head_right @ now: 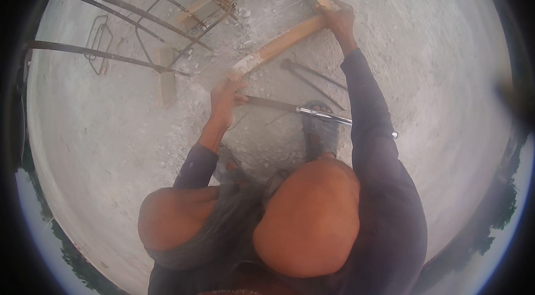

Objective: The person assembles a rebar cage on a rooftop by bending and tying steel bars with pliers and a hammer. They position wooden supports around the cage and adjust the structure while another worker assists nearby.

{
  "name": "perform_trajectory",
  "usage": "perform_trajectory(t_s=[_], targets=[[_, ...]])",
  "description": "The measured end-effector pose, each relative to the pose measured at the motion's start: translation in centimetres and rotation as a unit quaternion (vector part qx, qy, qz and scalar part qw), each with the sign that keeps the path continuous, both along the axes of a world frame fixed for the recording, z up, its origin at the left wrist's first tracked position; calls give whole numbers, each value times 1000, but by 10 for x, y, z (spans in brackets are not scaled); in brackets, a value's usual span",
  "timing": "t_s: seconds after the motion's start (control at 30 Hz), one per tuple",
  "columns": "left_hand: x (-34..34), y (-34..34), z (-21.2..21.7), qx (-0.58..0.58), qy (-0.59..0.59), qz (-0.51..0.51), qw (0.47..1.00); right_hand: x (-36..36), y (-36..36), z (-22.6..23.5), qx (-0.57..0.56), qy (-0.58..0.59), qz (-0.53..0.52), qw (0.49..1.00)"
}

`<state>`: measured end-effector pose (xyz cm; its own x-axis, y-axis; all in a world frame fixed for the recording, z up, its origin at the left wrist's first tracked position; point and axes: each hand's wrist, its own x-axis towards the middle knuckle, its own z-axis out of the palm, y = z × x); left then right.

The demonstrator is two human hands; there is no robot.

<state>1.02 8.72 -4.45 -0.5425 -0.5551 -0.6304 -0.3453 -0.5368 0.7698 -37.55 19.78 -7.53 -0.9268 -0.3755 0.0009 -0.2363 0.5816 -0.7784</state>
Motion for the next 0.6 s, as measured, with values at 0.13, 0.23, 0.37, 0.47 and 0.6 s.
perform_trajectory(t_s=[0.13,0.23,0.37,0.47,0.6], targets=[[-37,8,4,-27,18,-69,997,-46,22,-5,-32,-26,4,999],[-70,7,-4,-6,48,-74,996,-81,36,-22,-48,44,-30,997],[-81,20,-17,-32,75,-174,981,-126,72,-40,-19,25,-94,995],[-54,31,-13,-147,55,-240,958,-158,92,-46,-1,127,-98,987],[2,5,4,-624,57,-104,772,-172,105,-49,42,216,-130,967]])
